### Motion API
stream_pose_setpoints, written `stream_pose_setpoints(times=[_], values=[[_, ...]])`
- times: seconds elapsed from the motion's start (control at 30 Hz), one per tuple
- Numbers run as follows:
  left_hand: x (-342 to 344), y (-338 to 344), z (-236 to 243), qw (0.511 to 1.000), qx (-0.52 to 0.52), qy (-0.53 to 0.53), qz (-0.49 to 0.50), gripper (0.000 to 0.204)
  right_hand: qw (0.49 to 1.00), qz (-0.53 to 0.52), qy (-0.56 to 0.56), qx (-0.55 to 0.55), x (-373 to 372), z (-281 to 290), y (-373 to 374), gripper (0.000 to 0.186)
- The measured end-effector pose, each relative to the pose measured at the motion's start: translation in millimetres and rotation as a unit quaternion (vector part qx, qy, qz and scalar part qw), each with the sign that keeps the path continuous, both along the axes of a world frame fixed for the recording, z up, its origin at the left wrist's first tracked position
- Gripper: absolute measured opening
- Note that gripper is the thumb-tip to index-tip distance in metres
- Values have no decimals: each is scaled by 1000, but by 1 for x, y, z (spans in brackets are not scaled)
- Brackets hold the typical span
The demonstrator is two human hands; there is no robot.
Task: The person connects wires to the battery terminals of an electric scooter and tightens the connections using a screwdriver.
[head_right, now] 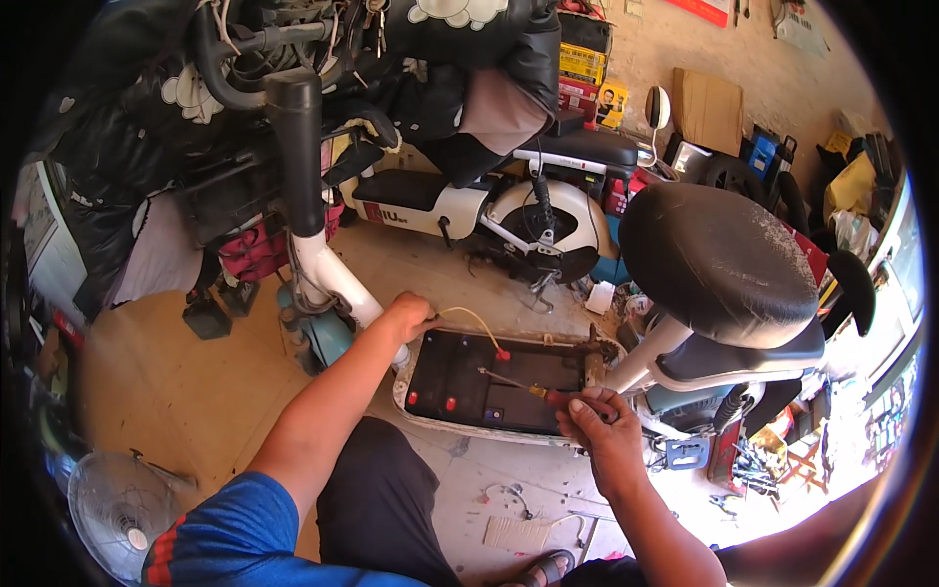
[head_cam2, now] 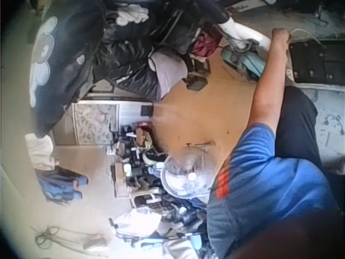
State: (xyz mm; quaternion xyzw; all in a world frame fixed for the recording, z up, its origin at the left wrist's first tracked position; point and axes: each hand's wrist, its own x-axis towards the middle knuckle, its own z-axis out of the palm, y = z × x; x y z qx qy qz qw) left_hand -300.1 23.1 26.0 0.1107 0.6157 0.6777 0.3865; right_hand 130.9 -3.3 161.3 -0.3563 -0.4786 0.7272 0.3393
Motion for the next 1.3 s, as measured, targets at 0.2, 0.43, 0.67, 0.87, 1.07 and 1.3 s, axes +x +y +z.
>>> stream_pose_setpoints(times=[0.2,0.43,0.67,0.87,1.07,1.3], values=[[-2,-23,16,990,-70,29,-122,21,999,1,19,28,-42,11,21,27],[25,-41,57,986,-66,35,-151,29,996,30,55,69,-90,-4,36,33],[5,-48,43,975,35,77,-203,38,996,23,68,57,-107,-25,39,33],[10,-53,43,946,-5,231,-229,41,996,28,42,79,-110,-27,40,30],[13,-48,39,925,-11,302,-231,41,990,44,51,126,-114,-33,38,27],[6,-49,27,824,-71,510,-236,38,915,80,-124,375,-137,2,29,32]])
